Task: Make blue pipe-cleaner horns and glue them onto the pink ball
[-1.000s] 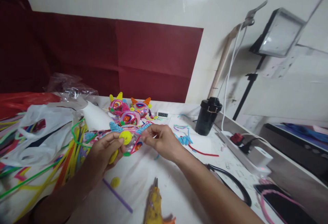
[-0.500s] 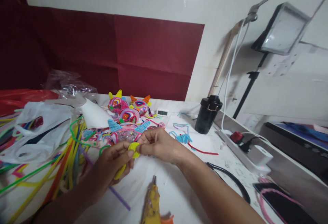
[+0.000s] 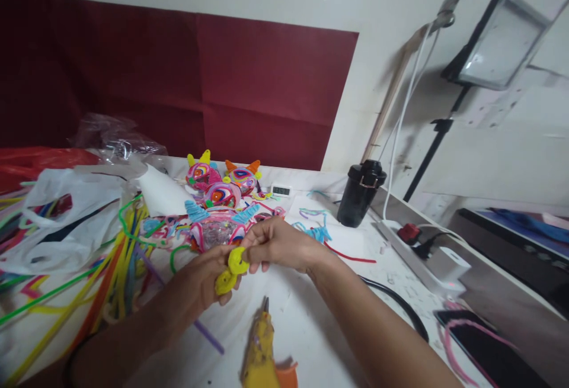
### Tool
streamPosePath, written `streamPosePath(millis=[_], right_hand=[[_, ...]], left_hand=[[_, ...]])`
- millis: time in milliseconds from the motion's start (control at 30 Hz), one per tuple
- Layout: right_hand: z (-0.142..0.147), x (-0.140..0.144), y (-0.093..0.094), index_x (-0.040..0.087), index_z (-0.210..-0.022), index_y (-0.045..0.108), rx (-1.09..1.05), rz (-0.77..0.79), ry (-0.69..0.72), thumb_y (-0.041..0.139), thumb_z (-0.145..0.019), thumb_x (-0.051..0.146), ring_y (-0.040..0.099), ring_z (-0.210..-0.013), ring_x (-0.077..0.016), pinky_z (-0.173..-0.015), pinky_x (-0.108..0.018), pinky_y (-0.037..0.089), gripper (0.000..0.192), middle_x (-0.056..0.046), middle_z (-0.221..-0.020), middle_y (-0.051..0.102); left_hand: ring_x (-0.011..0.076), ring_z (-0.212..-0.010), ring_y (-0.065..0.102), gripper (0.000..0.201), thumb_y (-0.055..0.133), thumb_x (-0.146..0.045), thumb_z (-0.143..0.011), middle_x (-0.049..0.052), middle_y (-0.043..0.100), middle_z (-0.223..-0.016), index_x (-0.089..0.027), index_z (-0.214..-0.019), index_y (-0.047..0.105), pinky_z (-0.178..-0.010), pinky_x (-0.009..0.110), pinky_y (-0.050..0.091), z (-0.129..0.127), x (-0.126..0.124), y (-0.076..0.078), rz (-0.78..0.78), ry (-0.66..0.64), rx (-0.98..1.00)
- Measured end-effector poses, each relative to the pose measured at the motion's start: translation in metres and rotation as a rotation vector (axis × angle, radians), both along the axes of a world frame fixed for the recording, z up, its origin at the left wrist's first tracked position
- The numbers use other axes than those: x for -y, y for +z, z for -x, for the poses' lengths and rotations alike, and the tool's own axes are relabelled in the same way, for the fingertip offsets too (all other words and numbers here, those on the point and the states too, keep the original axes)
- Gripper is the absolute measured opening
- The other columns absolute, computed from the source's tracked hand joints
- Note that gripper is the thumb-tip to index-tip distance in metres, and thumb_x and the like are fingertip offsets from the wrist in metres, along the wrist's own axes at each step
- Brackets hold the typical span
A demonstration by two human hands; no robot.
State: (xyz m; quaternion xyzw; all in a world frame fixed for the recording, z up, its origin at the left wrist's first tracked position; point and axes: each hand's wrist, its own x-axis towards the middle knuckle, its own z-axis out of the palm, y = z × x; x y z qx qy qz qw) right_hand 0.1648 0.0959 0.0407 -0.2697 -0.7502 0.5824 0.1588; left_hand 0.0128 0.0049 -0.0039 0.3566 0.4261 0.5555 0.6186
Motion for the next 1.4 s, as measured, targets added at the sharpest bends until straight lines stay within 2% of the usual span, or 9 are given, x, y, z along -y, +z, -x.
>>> streamPosePath(millis=[167,267,433,600,867,1100,1167,1267,1400], right_hand=[[0.010,0.001,-0.017,0.014,-0.076,0.065,0.084,-0.059,0.019,0.059,-0.067,0.014,0.059,-0.051,-0.0091,-0.045,-0.017,0.042,0.011,0.002,-0.058,0.064],[0.012,0.002,-0.022,0.015,-0.072,0.064,0.133,-0.090,0.035,0.058,-0.066,0.014,0.056,-0.049,-0.0085,-0.044,-0.017,0.042,0.009,0.003,-0.056,0.060],[0.012,0.003,-0.021,0.014,-0.071,0.065,0.219,-0.138,0.127,0.060,-0.068,0.018,0.053,-0.049,-0.0082,-0.045,-0.018,0.044,0.008,0.003,-0.056,0.057],[0.011,0.004,-0.020,0.014,-0.072,0.065,0.204,-0.145,0.124,0.065,-0.065,0.017,0.048,-0.048,-0.0066,-0.043,-0.017,0.041,0.008,0.004,-0.057,0.056],[0.011,0.003,-0.019,0.014,-0.077,0.068,0.163,-0.053,0.150,0.067,-0.063,0.018,0.048,-0.047,-0.0059,-0.043,-0.016,0.039,0.015,0.005,-0.055,0.056],[0.000,-0.007,-0.017,0.013,-0.083,0.072,0.154,-0.072,0.166,0.066,-0.063,0.018,0.046,-0.046,-0.0060,-0.045,-0.018,0.039,0.021,0.004,-0.056,0.058],[-0.008,-0.017,-0.016,0.011,-0.083,0.072,0.170,-0.146,0.115,0.063,-0.064,0.017,0.048,-0.048,-0.0069,-0.046,-0.018,0.039,0.022,0.002,-0.060,0.061],[-0.021,-0.034,-0.016,0.011,-0.079,0.071,0.248,-0.233,0.025,0.060,-0.063,0.018,0.048,-0.048,-0.0074,-0.047,-0.019,0.038,0.020,0.000,-0.060,0.061],[-0.033,-0.052,-0.023,0.011,-0.075,0.070,0.343,-0.276,-0.003,0.058,-0.060,0.016,0.049,-0.049,-0.0086,-0.047,-0.020,0.039,0.020,0.000,-0.059,0.062]], left_hand=[[0.0152,-0.064,0.060,0.038,0.067,-0.022,-0.053,0.003,0.063,-0.077,-0.018,-0.088,0.055,-0.051,0.024,0.048,0.000,-0.009,-0.017,-0.090,-0.015,-0.121],[0.0206,-0.080,0.064,0.043,0.067,-0.021,-0.058,0.007,0.063,-0.098,-0.020,-0.098,0.054,-0.063,0.033,0.054,0.002,-0.010,-0.031,-0.170,0.026,-0.142],[0.0285,-0.109,0.056,0.053,0.066,-0.020,-0.066,0.011,0.059,-0.118,-0.022,-0.117,0.053,-0.084,0.037,0.050,0.006,-0.009,-0.048,-0.304,0.056,-0.276],[0.0304,-0.118,0.051,0.056,0.065,-0.020,-0.070,0.012,0.058,-0.125,-0.021,-0.124,0.049,-0.094,0.041,0.044,0.007,-0.010,-0.054,-0.365,0.033,-0.284],[0.0286,-0.115,0.054,0.060,0.065,-0.021,-0.070,0.012,0.057,-0.125,-0.022,-0.127,0.046,-0.092,0.040,0.046,0.005,-0.010,-0.055,-0.338,0.018,-0.240],[0.0272,-0.110,0.058,0.068,0.066,-0.017,-0.067,0.016,0.053,-0.127,-0.020,-0.128,0.038,-0.084,0.036,0.050,-0.001,-0.001,-0.035,-0.223,-0.005,-0.290],[0.0261,-0.107,0.060,0.061,0.066,-0.015,-0.066,0.016,0.055,-0.121,-0.018,-0.122,0.043,-0.080,0.033,0.051,0.002,0.000,-0.022,-0.233,0.090,-0.404],[0.0205,-0.086,0.065,0.028,0.060,-0.021,-0.073,0.011,0.065,-0.098,-0.016,-0.100,0.056,-0.063,0.026,0.051,0.012,0.000,0.003,-0.336,0.283,-0.552],[0.0122,-0.052,0.060,0.015,0.057,-0.026,-0.076,0.001,0.064,-0.068,-0.016,-0.086,0.060,-0.044,0.020,0.045,0.036,-0.001,0.035,-0.437,0.456,-0.488]])
